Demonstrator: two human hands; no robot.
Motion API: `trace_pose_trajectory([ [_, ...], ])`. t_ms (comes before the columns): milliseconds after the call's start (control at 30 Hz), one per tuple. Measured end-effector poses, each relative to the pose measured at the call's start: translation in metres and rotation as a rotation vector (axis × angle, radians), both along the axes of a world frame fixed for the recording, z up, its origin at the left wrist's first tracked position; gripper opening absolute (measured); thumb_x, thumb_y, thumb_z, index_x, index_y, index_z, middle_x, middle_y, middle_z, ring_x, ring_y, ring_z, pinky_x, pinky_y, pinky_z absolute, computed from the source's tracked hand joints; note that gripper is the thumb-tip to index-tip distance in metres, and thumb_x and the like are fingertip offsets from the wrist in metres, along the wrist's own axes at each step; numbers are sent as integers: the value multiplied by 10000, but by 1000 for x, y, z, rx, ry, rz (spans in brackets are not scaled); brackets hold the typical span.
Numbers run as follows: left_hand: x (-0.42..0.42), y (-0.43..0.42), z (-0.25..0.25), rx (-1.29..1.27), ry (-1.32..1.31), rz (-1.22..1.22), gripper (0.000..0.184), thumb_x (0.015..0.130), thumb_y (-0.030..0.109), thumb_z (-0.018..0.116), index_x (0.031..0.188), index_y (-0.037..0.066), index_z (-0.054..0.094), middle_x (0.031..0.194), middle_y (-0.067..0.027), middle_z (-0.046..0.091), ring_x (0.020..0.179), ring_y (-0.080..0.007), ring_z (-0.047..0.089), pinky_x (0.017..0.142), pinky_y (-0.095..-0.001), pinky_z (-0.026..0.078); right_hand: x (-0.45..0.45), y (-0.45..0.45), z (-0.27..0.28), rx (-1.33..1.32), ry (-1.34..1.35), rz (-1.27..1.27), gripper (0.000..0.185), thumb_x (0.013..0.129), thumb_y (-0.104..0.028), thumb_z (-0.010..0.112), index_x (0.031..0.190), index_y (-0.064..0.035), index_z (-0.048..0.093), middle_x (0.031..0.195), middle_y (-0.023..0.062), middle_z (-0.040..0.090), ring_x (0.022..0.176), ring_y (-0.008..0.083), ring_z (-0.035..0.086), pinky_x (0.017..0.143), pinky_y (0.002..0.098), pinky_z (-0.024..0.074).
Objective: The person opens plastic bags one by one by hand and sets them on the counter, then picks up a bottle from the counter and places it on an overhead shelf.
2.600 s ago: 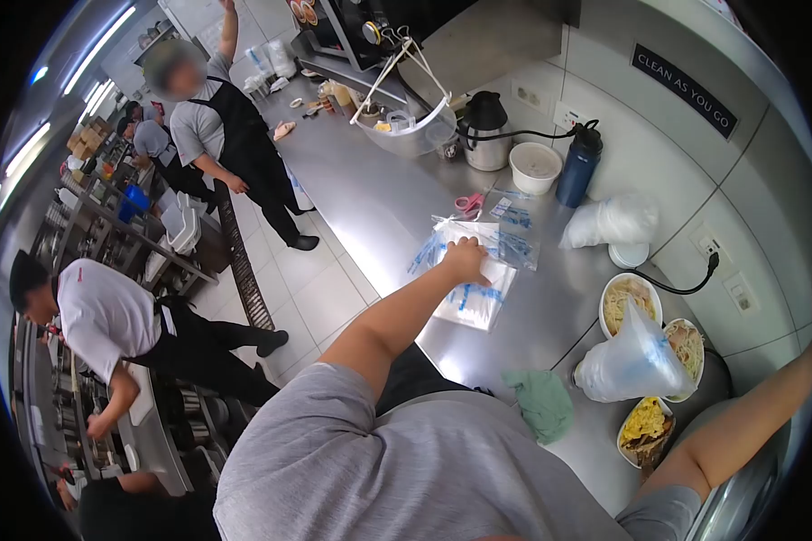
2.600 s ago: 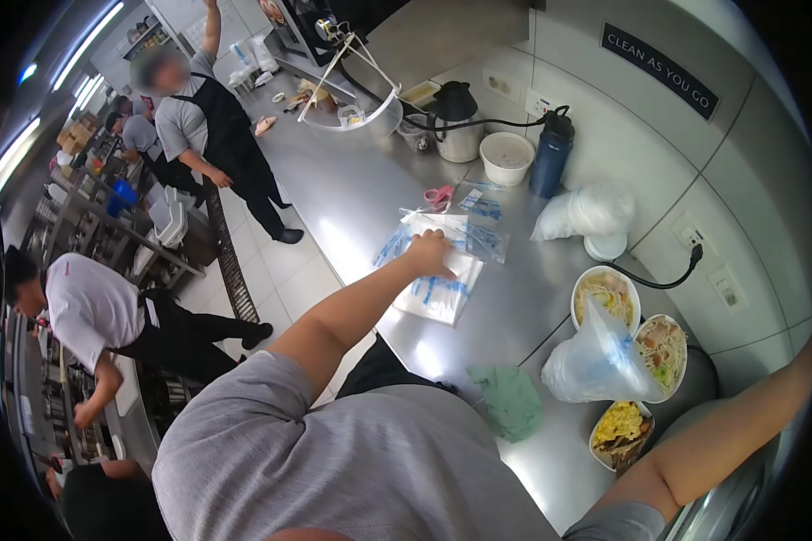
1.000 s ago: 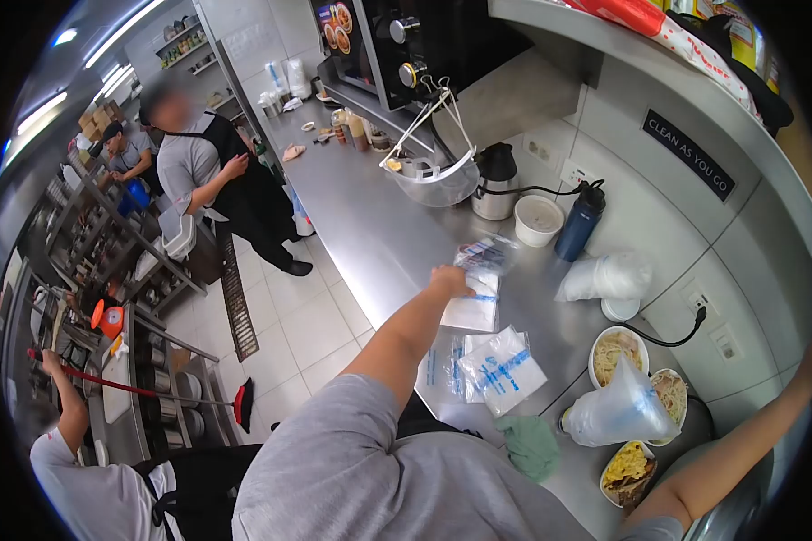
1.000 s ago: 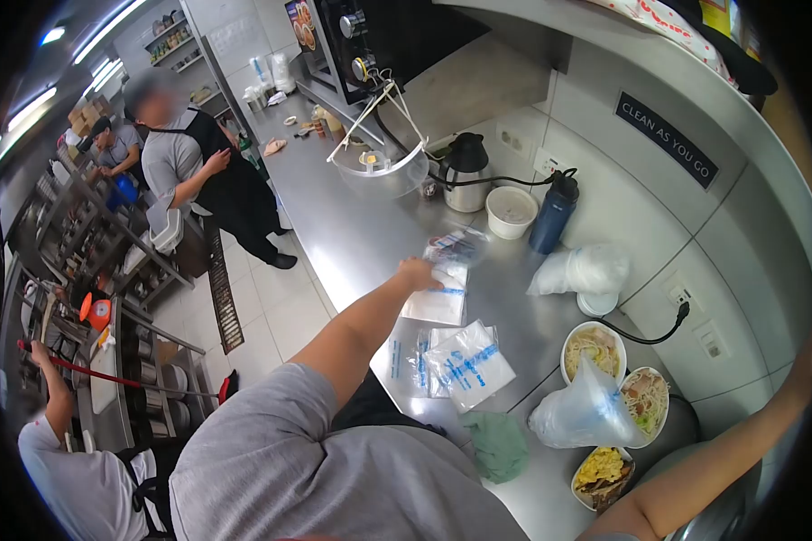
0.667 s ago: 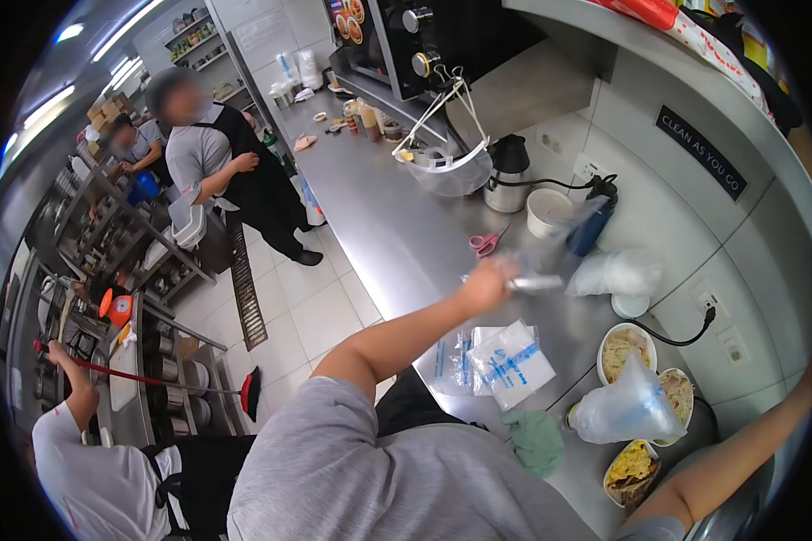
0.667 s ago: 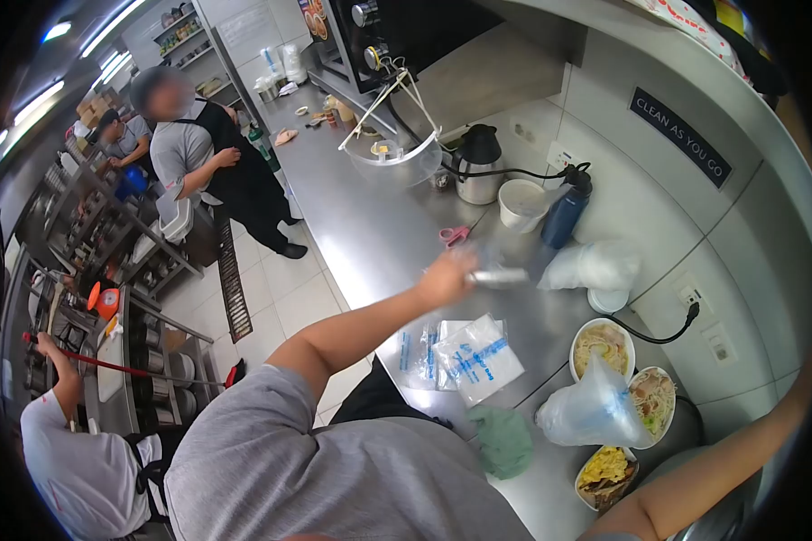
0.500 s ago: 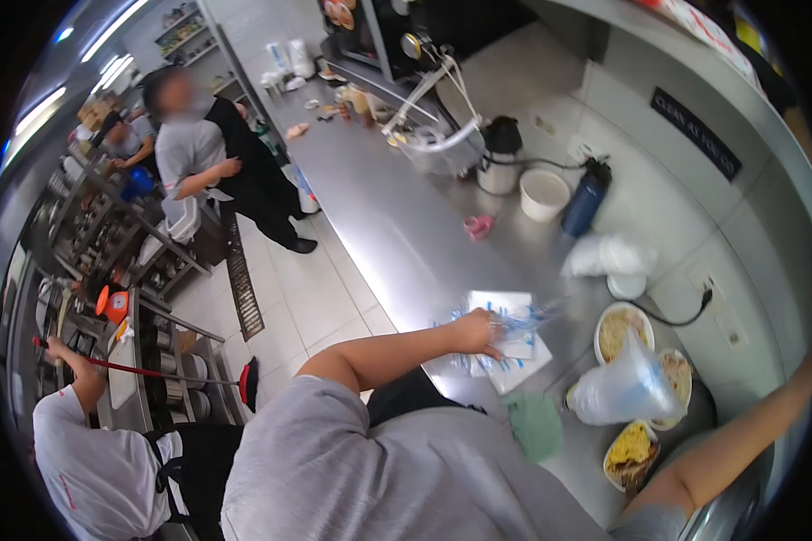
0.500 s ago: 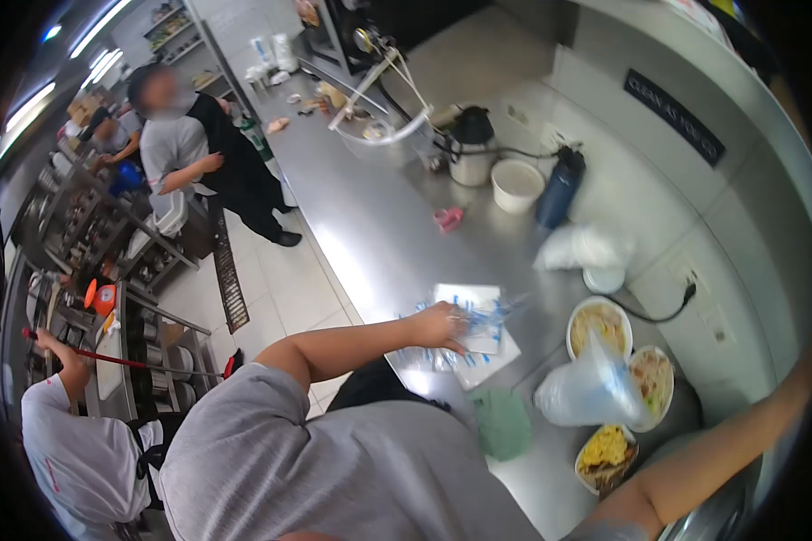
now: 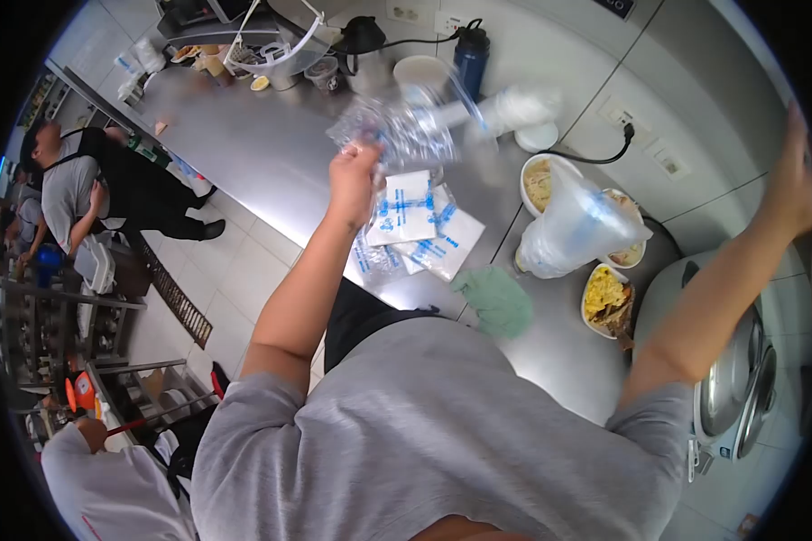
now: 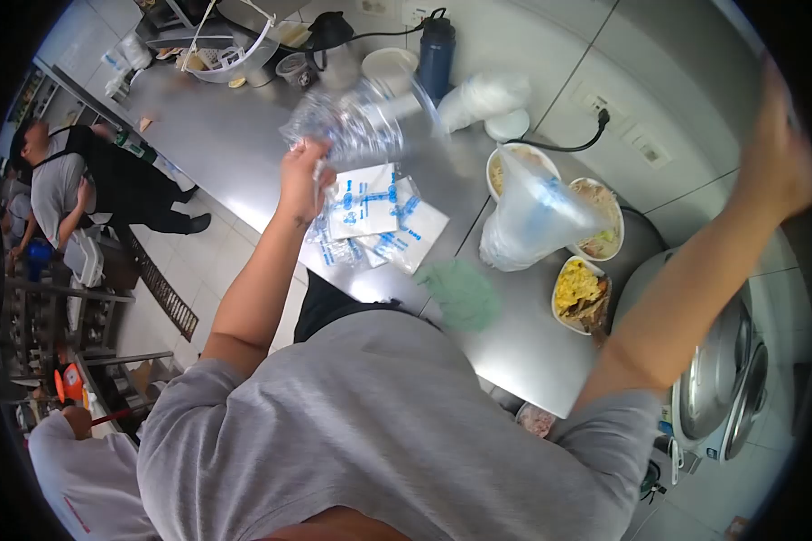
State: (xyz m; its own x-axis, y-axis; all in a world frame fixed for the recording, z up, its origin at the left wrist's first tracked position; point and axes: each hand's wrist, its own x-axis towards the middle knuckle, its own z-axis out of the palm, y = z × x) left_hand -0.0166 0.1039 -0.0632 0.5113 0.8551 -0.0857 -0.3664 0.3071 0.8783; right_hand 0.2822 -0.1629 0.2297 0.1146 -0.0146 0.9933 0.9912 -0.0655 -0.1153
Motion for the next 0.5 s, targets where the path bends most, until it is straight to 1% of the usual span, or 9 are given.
trace_pose_trajectory([
  [33, 0, -10, 10, 32, 54, -17, 235, 801, 69, 606, 641, 123, 441, 557, 34, 430, 420, -63, 365, 389, -229, 302, -56, -1, -24, -161, 52, -273, 531, 777, -323, 647, 1142, 52, 561, 1132, 160, 598, 1066, 271, 549, 952, 357, 392],
  [67, 0, -28, 22, 59, 176, -67, 269, 760, -6, 570, 595, 122, 402, 558, 45, 402, 463, -48, 350, 423, -220, 290, -91, 5, -63, -346, 165, -157, 549, 737, -342, 685, 1083, 63, 553, 1024, 159, 589, 955, 265, 549, 871, 362, 410],
  [133, -9, -58, 23, 369, 247, -351, 308, 722, -36, 574, 566, 118, 358, 573, 59, 374, 527, -29, 327, 472, -213, 274, -157, 28, -139, -987, 514, 361, 603, 657, -381, 763, 965, 84, 536, 808, 157, 571, 732, 253, 549, 710, 372, 445],
  [167, -15, -79, 31, 330, 197, -454, 324, 689, -64, 582, 568, 112, 338, 588, 72, 349, 576, -21, 309, 505, -213, 264, -189, 39, -174, -1252, 689, 545, 636, 617, -400, 801, 906, 95, 527, 700, 155, 562, 621, 247, 550, 629, 378, 463],
  [233, -27, -110, 42, 309, 80, -386, 294, 699, -118, 546, 597, 104, 382, 600, 67, 400, 559, -26, 353, 500, -213, 296, -232, 51, -231, -1173, 928, 855, 1185, 583, -395, 836, 1404, 36, 99, 1346, 254, 379, 1245, 343, 392, 1020, 369, 341],
  [300, -42, -120, 28, -10, -31, -331, 265, 720, -86, 606, 659, 92, 420, 657, 44, 466, 603, -43, 428, 560, -213, 363, -226, 52, -261, -1139, 1118, 927, 828, 666, -223, 734, 1312, 13, 272, 1255, 198, 446, 1128, 272, 464, 926, 333, 395],
  [400, -66, -128, 16, 333, 99, -304, 221, 755, -4, 671, 773, 84, 469, 796, 4, 530, 776, -89, 522, 694, -244, 433, -230, 41, -300, -1048, 1469, 1010, 389, 792, 34, 580, 1174, -21, 532, 1119, 113, 547, 953, 167, 572, 785, 279, 476],
  [433, -78, -117, 1, 696, 248, -287, 362, 758, 137, 734, 1026, 55, 504, 1089, -89, 522, 1005, -147, 520, 844, -300, 439, -223, 36, -316, -866, 1362, 956, 315, 793, 50, 561, 1100, -21, 554, 1052, 100, 561, 879, 161, 581, 745, 277, 484],
  [500, -88, -113, 0, 899, 417, -309, 739, 749, 230, 749, 1339, 67, 334, 1322, -155, 375, 1119, -211, 482, 899, -353, 438, -220, 38, -334, -691, 1201, 850, 248, 789, 66, 538, 1020, -16, 572, 993, 97, 572, 830, 170, 585, 714, 282, 489],
])
